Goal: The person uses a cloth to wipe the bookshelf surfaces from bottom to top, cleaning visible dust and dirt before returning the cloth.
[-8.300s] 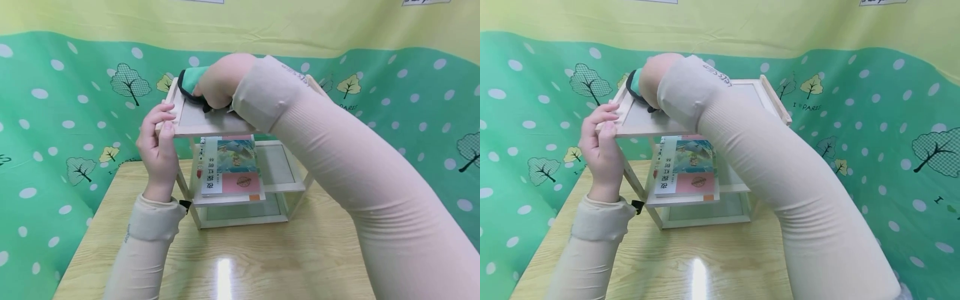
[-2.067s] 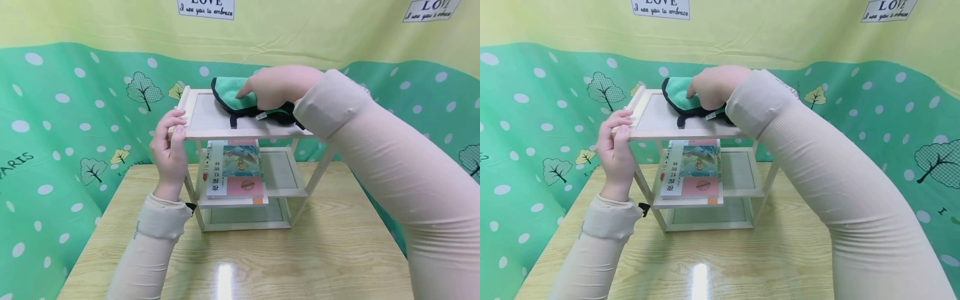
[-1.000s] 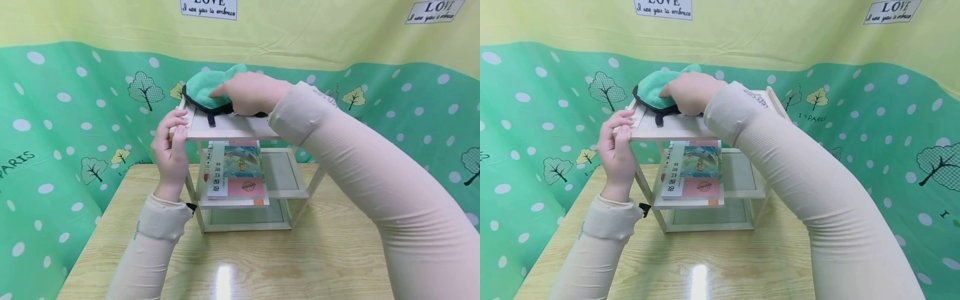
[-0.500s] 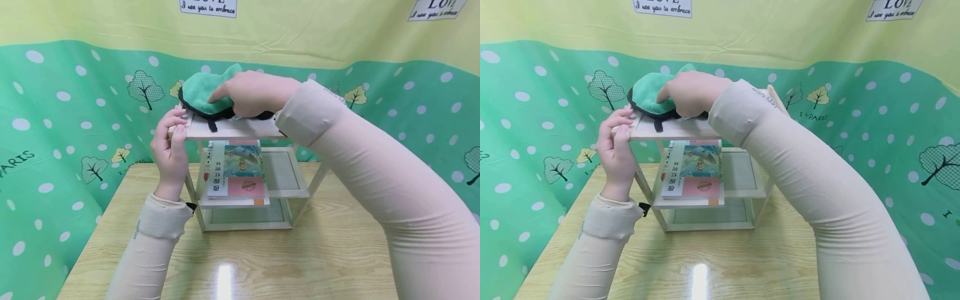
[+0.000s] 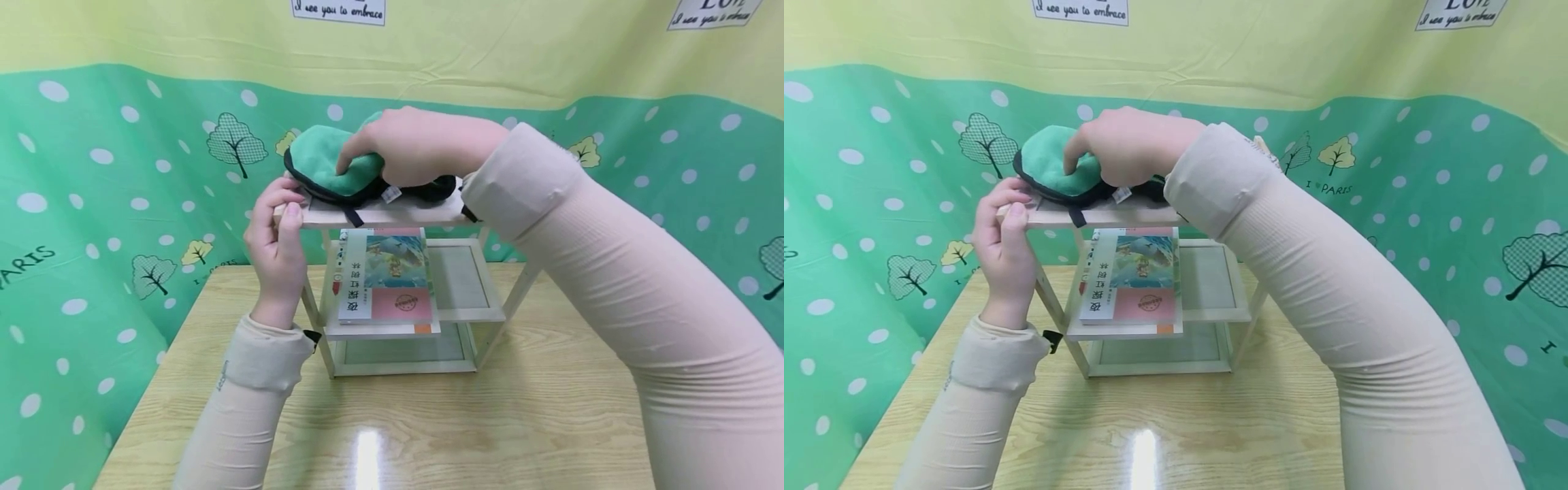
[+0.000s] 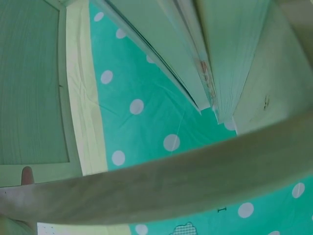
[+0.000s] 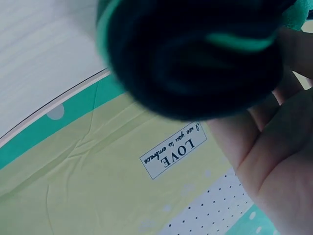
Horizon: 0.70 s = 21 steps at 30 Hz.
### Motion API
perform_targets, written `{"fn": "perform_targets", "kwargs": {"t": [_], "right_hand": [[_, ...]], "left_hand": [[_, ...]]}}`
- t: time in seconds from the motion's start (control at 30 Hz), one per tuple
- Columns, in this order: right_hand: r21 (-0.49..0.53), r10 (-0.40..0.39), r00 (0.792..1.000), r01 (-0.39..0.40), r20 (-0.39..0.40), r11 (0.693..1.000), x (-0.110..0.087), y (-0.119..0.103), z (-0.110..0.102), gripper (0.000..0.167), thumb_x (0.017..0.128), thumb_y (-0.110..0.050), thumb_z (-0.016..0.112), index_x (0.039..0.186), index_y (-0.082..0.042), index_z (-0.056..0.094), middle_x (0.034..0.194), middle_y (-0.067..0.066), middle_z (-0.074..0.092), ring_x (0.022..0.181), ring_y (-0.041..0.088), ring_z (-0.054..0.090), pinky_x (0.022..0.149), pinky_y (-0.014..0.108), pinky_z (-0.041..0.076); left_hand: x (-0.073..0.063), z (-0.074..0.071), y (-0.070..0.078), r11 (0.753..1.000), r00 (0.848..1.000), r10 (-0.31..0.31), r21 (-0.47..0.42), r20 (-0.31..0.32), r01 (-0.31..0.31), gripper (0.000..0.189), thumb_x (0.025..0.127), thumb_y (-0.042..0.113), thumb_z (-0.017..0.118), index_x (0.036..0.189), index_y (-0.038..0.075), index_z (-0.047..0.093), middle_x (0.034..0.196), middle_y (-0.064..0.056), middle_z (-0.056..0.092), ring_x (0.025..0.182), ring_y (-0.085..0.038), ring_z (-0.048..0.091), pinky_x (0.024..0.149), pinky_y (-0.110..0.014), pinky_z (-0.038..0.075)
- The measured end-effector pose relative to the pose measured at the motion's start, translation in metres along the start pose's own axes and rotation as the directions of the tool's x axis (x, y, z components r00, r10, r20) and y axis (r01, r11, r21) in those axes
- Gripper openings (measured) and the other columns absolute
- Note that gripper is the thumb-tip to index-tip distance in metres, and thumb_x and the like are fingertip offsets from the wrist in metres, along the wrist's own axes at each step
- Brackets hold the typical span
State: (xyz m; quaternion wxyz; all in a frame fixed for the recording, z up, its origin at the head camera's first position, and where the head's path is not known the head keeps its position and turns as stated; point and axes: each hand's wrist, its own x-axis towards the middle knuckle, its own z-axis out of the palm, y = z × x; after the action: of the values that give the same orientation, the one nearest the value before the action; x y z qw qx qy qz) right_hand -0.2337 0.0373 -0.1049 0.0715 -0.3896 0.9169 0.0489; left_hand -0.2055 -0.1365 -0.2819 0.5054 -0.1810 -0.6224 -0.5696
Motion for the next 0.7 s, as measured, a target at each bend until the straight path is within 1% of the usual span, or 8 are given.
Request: {"fn": "perform_targets", "kwargs": {"t": [0.1,0.2,0.3,0.4,0.5,0.6,0.7], "right_hand": [[0.024,-0.025,0.999,0.025,-0.021,0.999,-0.001,0.001,-0.001,0.071,0.084,0.013,0.04,0.136,-0.031,0.059,0.142,-0.001,0.055,0.12,0.021,0.048,0.106,0.036,0.042],[0.046,-0.049,0.998,0.05,-0.028,0.998,-0.003,0.001,-0.003,0.071,0.083,0.014,0.039,0.134,-0.031,0.061,0.142,-0.003,0.055,0.119,0.019,0.047,0.102,0.034,0.042],[0.07,-0.075,0.997,0.077,-0.032,0.995,-0.006,0.002,-0.003,0.069,0.084,0.013,0.04,0.132,-0.031,0.062,0.142,-0.006,0.055,0.123,0.016,0.046,0.105,0.035,0.041],[0.103,-0.101,0.994,0.104,-0.038,0.989,-0.01,0.004,-0.002,0.064,0.087,0.009,0.044,0.131,-0.032,0.063,0.14,-0.008,0.056,0.129,0.015,0.045,0.111,0.038,0.04],[0.126,-0.111,0.993,0.116,-0.045,0.985,-0.013,0.004,-0.001,0.06,0.089,0.006,0.048,0.131,-0.034,0.063,0.139,-0.009,0.057,0.134,0.014,0.044,0.115,0.039,0.04],[0.103,-0.114,0.992,0.119,-0.052,0.988,-0.016,0.0,0.002,0.059,0.09,0.004,0.049,0.133,-0.035,0.062,0.14,-0.01,0.057,0.135,0.015,0.044,0.112,0.038,0.042],[0.047,-0.13,0.989,0.133,-0.066,0.99,-0.019,-0.009,0.005,0.062,0.088,0.005,0.051,0.135,-0.035,0.061,0.141,-0.01,0.057,0.133,0.016,0.048,0.106,0.036,0.046]], "left_hand": [[0.0,0.0,0.001,1.0,1.0,-0.001,-0.002,-0.005,0.001,0.033,0.087,0.019,0.05,0.093,-0.011,0.061,0.114,-0.022,0.067,0.116,-0.019,0.061,0.106,-0.034,0.049],[-0.001,-0.001,0.0,1.0,1.0,0.003,-0.005,-0.002,-0.003,0.034,0.088,0.019,0.049,0.093,-0.012,0.06,0.116,-0.022,0.067,0.112,-0.016,0.062,0.098,-0.029,0.051],[-0.001,-0.001,0.0,1.0,1.0,0.009,-0.006,-0.003,-0.009,0.033,0.088,0.018,0.048,0.094,-0.012,0.059,0.118,-0.021,0.067,0.108,-0.013,0.062,0.095,-0.026,0.051],[-0.002,-0.001,-0.001,1.0,1.0,0.02,0.004,-0.004,-0.02,0.032,0.089,0.017,0.047,0.097,-0.012,0.06,0.116,-0.021,0.067,0.099,-0.009,0.061,0.088,-0.023,0.05],[-0.002,-0.001,0.0,0.999,1.0,0.027,0.021,-0.004,-0.027,0.032,0.09,0.016,0.047,0.101,-0.011,0.061,0.111,-0.018,0.068,0.089,-0.006,0.058,0.08,-0.019,0.048],[-0.002,0.0,0.0,0.999,1.0,0.023,0.03,-0.005,-0.023,0.032,0.091,0.015,0.048,0.104,-0.01,0.063,0.109,-0.014,0.069,0.082,-0.003,0.057,0.076,-0.018,0.049],[-0.002,0.0,0.001,0.999,1.0,0.012,0.036,-0.006,-0.012,0.032,0.092,0.014,0.047,0.105,-0.01,0.062,0.109,-0.011,0.069,0.078,-0.002,0.057,0.074,-0.017,0.051]]}}
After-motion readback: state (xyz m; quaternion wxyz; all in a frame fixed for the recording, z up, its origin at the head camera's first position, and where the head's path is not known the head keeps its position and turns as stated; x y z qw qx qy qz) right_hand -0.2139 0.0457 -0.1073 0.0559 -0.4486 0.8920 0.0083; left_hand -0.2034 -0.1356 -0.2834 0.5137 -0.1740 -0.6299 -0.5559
